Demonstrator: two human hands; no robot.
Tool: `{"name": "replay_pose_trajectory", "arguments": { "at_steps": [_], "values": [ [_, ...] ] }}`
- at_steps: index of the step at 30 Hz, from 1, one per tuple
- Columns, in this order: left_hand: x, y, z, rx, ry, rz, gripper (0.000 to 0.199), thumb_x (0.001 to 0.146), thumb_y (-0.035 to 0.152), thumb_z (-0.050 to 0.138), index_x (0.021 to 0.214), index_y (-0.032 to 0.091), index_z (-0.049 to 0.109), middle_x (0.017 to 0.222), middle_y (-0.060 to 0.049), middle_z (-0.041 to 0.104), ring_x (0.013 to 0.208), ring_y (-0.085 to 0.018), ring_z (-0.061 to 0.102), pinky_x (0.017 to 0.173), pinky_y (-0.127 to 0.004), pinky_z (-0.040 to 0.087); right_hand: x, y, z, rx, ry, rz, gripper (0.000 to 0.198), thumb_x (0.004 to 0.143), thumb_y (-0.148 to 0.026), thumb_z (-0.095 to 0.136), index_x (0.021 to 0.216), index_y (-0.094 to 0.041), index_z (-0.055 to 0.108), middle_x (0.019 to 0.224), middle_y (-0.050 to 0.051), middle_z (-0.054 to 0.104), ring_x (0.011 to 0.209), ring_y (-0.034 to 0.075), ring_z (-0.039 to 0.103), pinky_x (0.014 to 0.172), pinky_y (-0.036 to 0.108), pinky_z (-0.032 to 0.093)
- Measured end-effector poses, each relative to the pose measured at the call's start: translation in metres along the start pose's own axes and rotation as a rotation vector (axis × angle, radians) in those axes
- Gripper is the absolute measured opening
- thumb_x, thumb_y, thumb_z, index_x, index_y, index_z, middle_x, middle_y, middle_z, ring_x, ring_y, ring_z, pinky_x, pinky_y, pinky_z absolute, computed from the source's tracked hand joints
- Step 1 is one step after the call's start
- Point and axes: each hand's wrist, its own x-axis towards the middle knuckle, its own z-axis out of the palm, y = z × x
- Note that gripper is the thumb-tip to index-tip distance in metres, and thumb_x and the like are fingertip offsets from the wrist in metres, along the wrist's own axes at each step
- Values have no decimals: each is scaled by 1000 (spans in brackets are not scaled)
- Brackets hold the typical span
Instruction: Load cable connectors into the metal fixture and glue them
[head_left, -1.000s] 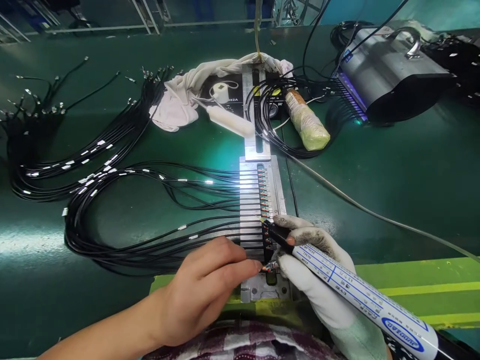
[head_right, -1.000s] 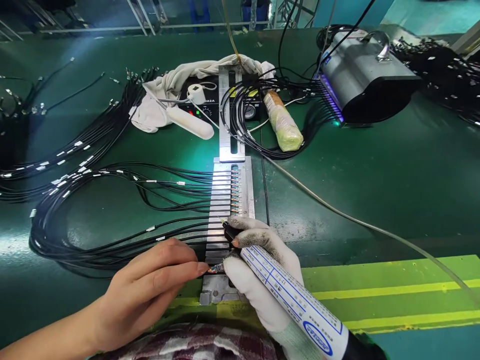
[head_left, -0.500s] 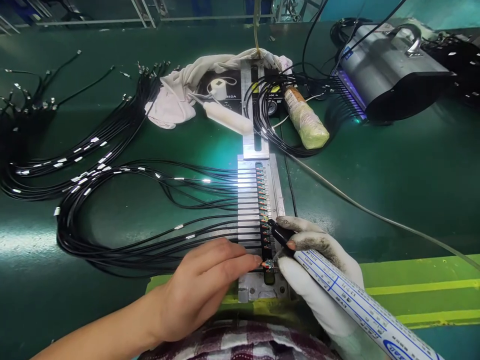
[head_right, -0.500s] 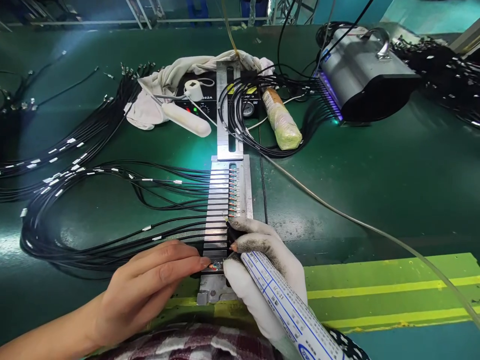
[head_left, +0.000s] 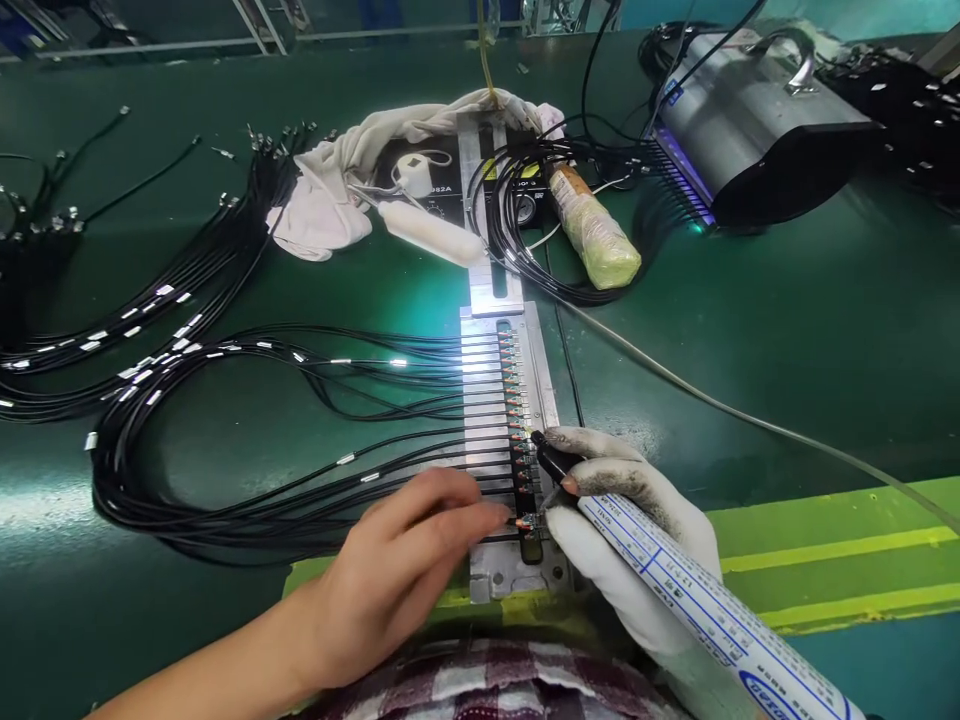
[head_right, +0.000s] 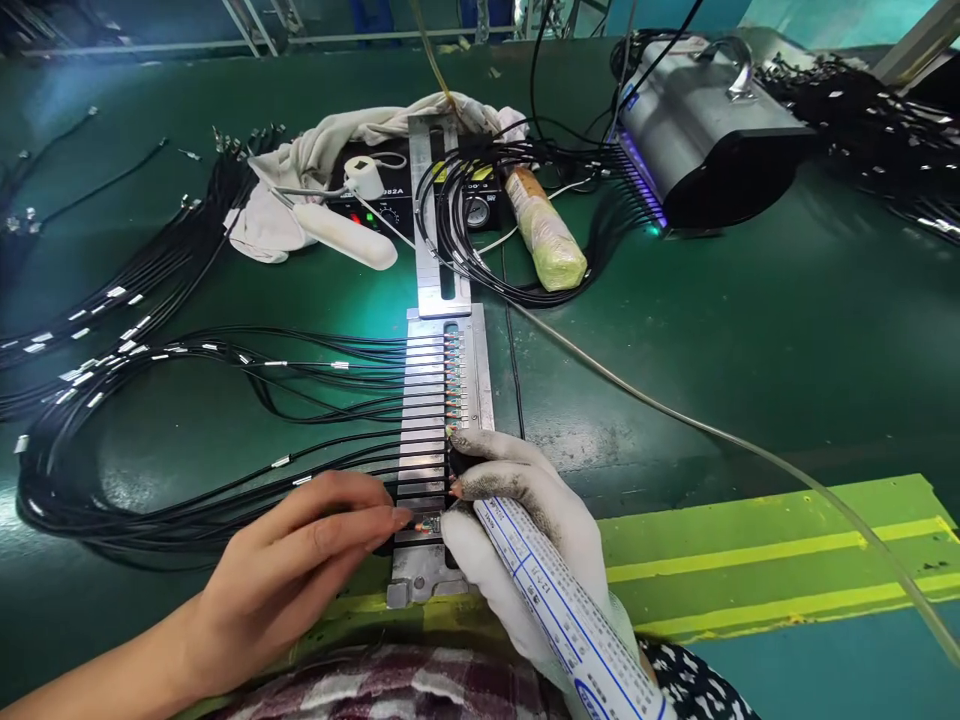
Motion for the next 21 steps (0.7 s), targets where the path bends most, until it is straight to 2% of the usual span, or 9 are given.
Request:
{"name": "replay_pose_trajectory", "arguments": {
  "at_steps": [2,5,8,14,21],
  "values": [
    [-2,-3,2,0,-2,-59,34,86,-6,52,114,11,60,102,-7,57,95,-11,56,82,-19,49,-2,3,-8,-51,3,-49,21,81,-16,74,97,-25,65,125,5,62,115,25,59,102,40,47],
    [-6,-9,9,13,-72,-129,30,89,-2,51,113,14,60,100,-7,58,93,-12,57,80,-22,50,-3,6,-21,-77,32,-144,23,81,-22,74,103,-23,65,125,9,61,117,29,57,102,45,45],
    [-10,-15,16,119,-132,-110,29,90,1,49,114,14,60,99,-8,59,91,-15,57,77,-27,50,-2,8,-32,-43,113,-192,24,84,-29,72,105,-20,66,121,11,62,116,33,57,99,49,45],
    [-13,-22,17,302,-183,3,34,89,1,47,121,11,57,107,-13,59,96,-20,55,81,-34,52,-2,14,-36,-13,148,-87,19,86,-31,70,101,-20,66,121,12,62,116,33,57,96,49,47],
    [-14,-25,12,308,-243,19,35,91,1,44,123,10,56,109,-14,57,100,-21,55,83,-34,53,-3,18,-36,1,162,-127,24,86,-39,70,101,-20,68,116,11,64,112,33,60,94,50,50]
  ]
}}
